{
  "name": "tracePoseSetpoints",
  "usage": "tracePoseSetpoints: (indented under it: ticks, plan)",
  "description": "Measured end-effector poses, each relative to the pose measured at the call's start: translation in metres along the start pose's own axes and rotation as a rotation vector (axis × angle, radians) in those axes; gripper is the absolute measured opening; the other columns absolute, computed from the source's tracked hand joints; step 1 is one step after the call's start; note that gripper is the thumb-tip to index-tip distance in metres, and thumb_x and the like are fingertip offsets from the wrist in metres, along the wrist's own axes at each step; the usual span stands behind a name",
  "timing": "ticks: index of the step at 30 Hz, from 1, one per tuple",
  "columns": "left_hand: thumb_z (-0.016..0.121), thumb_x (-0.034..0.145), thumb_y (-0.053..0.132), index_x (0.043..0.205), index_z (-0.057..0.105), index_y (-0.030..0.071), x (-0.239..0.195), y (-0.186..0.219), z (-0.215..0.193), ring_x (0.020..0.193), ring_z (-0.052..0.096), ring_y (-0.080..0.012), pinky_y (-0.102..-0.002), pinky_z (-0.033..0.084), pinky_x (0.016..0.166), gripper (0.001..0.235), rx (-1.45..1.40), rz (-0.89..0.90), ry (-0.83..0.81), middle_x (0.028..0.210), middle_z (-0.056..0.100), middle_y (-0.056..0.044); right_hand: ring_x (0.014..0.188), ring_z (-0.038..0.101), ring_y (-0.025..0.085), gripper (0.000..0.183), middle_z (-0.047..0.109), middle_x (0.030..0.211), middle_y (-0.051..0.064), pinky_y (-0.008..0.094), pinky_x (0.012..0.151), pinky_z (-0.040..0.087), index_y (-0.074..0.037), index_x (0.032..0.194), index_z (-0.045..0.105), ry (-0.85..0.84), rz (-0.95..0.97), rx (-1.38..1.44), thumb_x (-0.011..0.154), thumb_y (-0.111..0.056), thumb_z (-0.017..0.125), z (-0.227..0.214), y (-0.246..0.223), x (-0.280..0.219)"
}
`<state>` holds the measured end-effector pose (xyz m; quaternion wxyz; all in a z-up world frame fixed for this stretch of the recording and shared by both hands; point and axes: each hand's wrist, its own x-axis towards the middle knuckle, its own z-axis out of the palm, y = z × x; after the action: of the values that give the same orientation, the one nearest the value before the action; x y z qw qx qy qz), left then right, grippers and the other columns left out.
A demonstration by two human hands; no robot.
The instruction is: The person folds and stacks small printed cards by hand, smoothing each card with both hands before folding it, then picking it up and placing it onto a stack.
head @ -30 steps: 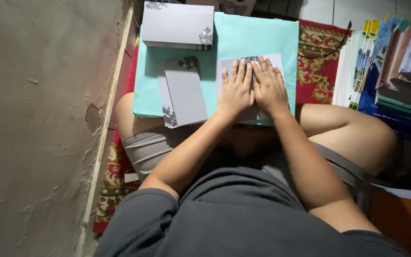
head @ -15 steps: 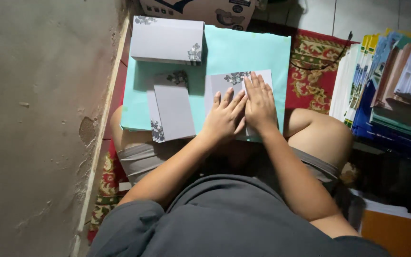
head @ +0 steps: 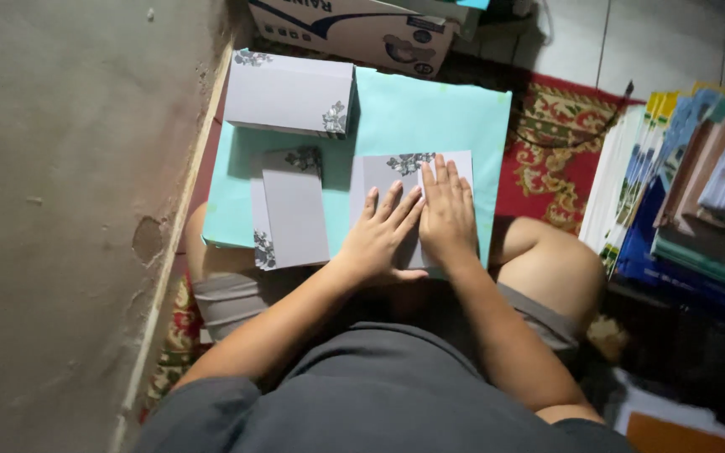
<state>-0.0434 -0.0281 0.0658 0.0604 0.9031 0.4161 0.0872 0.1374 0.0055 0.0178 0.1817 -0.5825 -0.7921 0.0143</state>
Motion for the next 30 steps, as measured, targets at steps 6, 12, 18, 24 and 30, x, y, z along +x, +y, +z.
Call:
tracePoseSetpoints:
  ticks: [6, 12, 18, 24, 30]
  plan:
    - [0.06, 0.065, 0.09, 0.159, 0.033, 0.011, 0.0, -0.002, 0.009, 0.153, 0.029, -0.038, -0.058, 0.017, 0.122, 0.126, 0.04, -0.015, 0.076, 0.164, 0.036, -0.012, 0.153, 0.027, 0.038, 0.065, 0.025, 0.17, 0.018, 0.052, 0.119, 0.024, -0.01, 0.163, 0.033, -0.093, -0.064, 0.0, 0.099, -0.016, 0.045, 0.005, 0.016, -0.001]
    - [0.059, 0.07, 0.086, 0.16, 0.032, 0.012, -0.005, -0.001, 0.009, 0.154, 0.029, -0.0337, -0.056, 0.015, 0.123, 0.119, 0.064, -0.033, 0.08, 0.165, 0.036, -0.011, 0.151, 0.032, 0.041, 0.067, 0.03, 0.167, 0.021, 0.055, 0.117, 0.028, -0.008, 0.161, 0.037, -0.066, -0.086, -0.043, 0.096, -0.016, 0.048, -0.005, 0.007, -0.001]
    - [0.08, 0.072, 0.056, 0.157, 0.037, 0.017, -0.039, 0.004, 0.005, 0.152, 0.029, -0.0404, -0.065, 0.025, 0.119, 0.103, 0.033, 0.029, -0.013, 0.164, 0.033, -0.014, 0.157, 0.019, 0.035, 0.062, 0.017, 0.173, 0.012, 0.053, 0.124, 0.019, -0.016, 0.165, 0.029, -0.183, 0.036, 0.019, 0.103, -0.016, 0.035, -0.006, 0.002, 0.003]
    - [0.066, 0.094, 0.038, 0.15, 0.051, 0.022, -0.074, 0.004, -0.026, 0.144, 0.046, -0.0429, -0.07, 0.034, 0.111, 0.06, -0.046, 0.042, 0.389, 0.155, 0.049, -0.015, 0.15, 0.036, 0.04, 0.058, 0.038, 0.165, 0.018, 0.054, 0.118, 0.029, -0.009, 0.158, 0.048, -0.007, -0.049, -0.022, 0.1, -0.013, 0.051, -0.006, -0.004, 0.001]
    - [0.066, 0.09, 0.02, 0.129, 0.068, 0.023, -0.105, -0.056, -0.008, 0.138, 0.05, -0.0404, -0.063, 0.034, 0.11, 0.039, 0.048, -0.102, 0.467, 0.149, 0.055, -0.014, 0.149, 0.038, 0.039, 0.057, 0.039, 0.164, 0.018, 0.053, 0.119, 0.03, -0.007, 0.156, 0.051, 0.012, -0.059, 0.02, 0.1, -0.016, 0.055, -0.01, -0.006, -0.001]
